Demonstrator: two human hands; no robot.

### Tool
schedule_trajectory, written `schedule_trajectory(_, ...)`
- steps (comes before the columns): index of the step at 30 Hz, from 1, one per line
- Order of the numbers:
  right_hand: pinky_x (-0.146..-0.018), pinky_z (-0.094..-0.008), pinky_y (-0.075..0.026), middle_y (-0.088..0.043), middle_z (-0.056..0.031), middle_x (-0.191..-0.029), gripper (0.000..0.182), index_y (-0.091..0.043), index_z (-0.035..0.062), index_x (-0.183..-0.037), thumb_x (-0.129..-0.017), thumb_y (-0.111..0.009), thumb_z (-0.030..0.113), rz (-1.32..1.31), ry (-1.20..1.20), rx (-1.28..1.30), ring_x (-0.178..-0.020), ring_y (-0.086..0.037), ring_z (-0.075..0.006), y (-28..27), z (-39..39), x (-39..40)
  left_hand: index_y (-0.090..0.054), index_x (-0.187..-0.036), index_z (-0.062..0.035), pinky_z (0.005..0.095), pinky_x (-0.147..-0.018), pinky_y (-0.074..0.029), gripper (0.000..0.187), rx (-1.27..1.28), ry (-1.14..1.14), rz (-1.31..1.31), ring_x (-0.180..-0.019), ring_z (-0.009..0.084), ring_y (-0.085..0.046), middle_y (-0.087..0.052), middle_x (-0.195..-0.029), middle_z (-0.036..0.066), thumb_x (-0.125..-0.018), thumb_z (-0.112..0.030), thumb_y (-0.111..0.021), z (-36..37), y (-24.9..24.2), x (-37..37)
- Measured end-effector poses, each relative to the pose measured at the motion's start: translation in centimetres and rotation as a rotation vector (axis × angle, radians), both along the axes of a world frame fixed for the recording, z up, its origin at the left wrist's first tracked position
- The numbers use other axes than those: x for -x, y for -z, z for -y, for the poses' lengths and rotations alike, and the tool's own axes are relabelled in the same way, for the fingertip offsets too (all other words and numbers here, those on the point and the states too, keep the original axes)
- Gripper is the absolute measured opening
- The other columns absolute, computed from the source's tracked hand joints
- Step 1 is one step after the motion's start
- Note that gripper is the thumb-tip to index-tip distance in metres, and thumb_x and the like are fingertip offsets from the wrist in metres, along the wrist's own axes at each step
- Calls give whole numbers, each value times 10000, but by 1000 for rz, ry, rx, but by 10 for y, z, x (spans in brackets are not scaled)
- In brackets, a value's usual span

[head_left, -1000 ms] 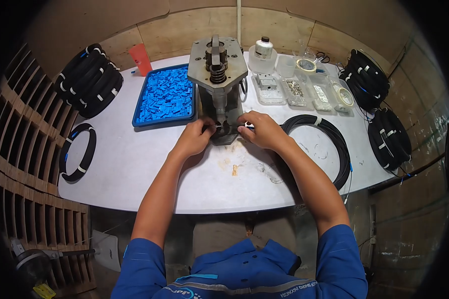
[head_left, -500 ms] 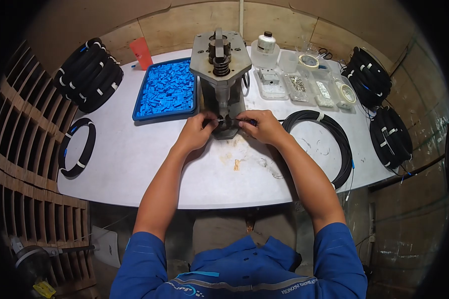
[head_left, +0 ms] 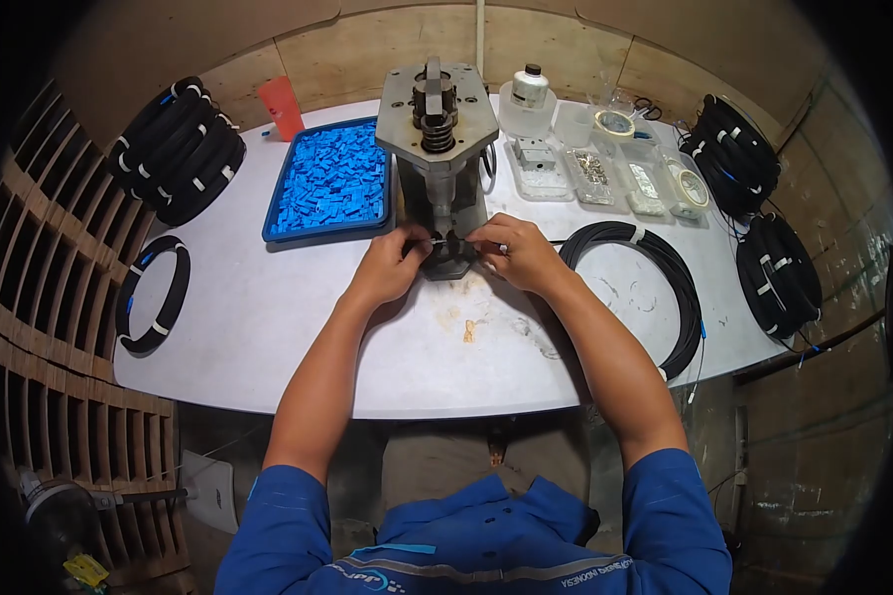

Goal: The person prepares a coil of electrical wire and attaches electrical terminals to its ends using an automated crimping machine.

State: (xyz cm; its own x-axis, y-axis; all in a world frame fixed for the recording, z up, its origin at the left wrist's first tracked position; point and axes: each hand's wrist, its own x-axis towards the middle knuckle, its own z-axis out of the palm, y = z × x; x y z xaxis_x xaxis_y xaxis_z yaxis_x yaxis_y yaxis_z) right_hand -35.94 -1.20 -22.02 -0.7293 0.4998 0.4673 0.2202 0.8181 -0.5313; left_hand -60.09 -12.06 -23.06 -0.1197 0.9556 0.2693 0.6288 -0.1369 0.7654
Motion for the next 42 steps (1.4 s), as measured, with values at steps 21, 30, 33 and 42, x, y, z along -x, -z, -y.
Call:
schedule_trajectory(21,-723,-376,-586,-701,-67,-929,275,-758,137,-1043,-803,-730,7,-6,24,-67,-804,-716,-281,0,1,1,-688,-1131,7,359,-853,-548,229,-16,3,-22,-922,259,-718,-749,-1009,150,-972,-157,-681,0,1,1)
schedule_trajectory(30,-693,-348,-577,-695,-62,-897,337,-763,121,-1046,-751,-747,-41,-19,17,-102,-778,-720,-247,4,-2,1,-684,-1120,4,354,-832,-551,227,-30,5,-17,-893,247,-719,-751,-987,143,-963,-160,-689,1,1,1)
schedule_trajectory(33,-724,-372,-589,-710,-66,-942,268,-761,135,-1029,-795,-738,7,7,21,-87,-800,-716,-276,2,-1,0,-683,-1117,5,354,-834,-551,225,-21,6,-5,-894,249,-718,-750,-991,145,-963,-159,-688,0,1,1)
schedule_trajectory(42,-722,-364,-583,-706,-64,-944,270,-757,128,-1046,-805,-741,8,27,22,-53,-804,-715,-265,0,0,0,-691,-1145,5,346,-834,-548,246,0,1,-7,-890,223,-706,-748,-990,134,-974,-171,-687,0,1,1)
